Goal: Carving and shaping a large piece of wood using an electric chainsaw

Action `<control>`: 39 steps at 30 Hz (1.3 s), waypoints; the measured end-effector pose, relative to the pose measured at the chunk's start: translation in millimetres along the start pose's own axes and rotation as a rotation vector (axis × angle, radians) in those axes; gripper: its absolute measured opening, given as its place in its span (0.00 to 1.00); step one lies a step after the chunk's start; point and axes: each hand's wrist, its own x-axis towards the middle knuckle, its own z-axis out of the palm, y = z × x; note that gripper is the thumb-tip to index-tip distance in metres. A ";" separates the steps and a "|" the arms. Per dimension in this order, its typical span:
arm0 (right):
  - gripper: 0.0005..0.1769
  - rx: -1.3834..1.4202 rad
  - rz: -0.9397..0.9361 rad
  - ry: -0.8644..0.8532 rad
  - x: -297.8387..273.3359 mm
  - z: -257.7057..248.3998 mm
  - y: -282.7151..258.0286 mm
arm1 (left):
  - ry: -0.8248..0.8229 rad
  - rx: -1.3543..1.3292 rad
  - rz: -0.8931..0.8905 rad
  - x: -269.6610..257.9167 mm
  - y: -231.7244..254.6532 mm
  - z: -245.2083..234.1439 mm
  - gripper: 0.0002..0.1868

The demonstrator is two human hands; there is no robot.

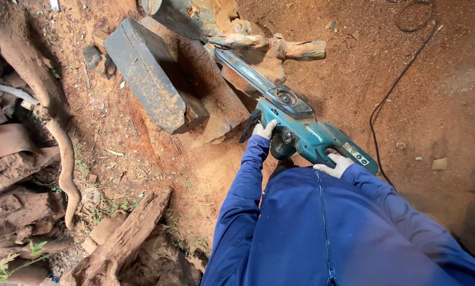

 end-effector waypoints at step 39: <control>0.33 0.160 -0.058 -0.030 -14.8 -22.2 -46.5 | 0.031 0.115 0.000 -54.0 49.8 -48.6 0.54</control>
